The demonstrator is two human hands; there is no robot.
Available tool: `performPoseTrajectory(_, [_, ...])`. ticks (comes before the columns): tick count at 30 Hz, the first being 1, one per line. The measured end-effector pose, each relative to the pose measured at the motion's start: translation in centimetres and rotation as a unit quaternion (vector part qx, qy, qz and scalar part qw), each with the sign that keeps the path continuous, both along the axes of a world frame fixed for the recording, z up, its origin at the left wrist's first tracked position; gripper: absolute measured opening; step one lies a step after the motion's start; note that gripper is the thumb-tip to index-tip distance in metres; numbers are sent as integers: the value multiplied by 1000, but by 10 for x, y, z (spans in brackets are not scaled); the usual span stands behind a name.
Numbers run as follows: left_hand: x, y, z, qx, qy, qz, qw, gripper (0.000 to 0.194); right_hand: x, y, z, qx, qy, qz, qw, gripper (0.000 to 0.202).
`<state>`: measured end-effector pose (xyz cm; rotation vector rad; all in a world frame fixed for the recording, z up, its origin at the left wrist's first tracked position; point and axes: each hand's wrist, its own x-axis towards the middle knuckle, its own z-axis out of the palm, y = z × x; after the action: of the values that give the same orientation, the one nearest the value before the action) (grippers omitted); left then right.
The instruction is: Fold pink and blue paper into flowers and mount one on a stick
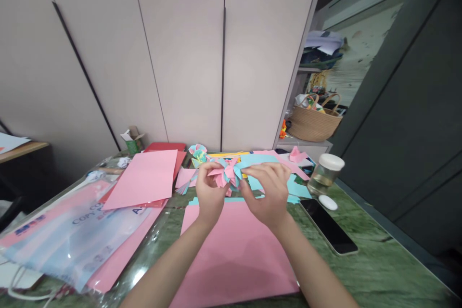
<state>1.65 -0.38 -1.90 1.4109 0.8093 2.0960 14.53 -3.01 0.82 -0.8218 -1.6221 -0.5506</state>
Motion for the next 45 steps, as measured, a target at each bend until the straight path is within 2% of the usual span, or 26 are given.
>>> performPoseTrajectory(3, [0, 0, 4, -76, -32, -105, 991, 31, 3, -2, 4, -66, 28, 51, 996, 10])
performPoseTrajectory(6, [1, -3, 9, -134, -74, -205, 967, 34, 4, -3, 5, -97, 38, 78, 991, 13])
performPoseTrajectory(9, [2, -6, 13, -161, -99, -237, 953, 34, 3, -1, 5, -119, 44, 82, 988, 14])
performPoseTrajectory(16, [0, -4, 13, -166, -91, -185, 964, 36, 4, 6, 1, -216, 82, 101, 968, 15])
performPoseTrajectory(20, [-1, 2, 9, -171, -76, -167, 968, 38, 4, 8, -2, -238, 86, 101, 962, 17])
performPoseTrajectory(25, [-2, 5, 5, -150, -39, -108, 982, 39, 2, 9, -4, -186, 55, 62, 979, 16])
performPoseTrajectory(34, [-1, -2, 7, -84, 26, -41, 995, 35, 0, 3, -1, -149, 23, 47, 987, 15])
performPoseTrajectory(39, [2, -3, 1, -4, 52, 1, 999, 31, 1, 7, -4, -45, -3, 4, 999, 16])
performPoseTrajectory(45, [0, 6, -13, 113, 88, 52, 988, 29, -1, 5, -2, 6, -2, -22, 1000, 12])
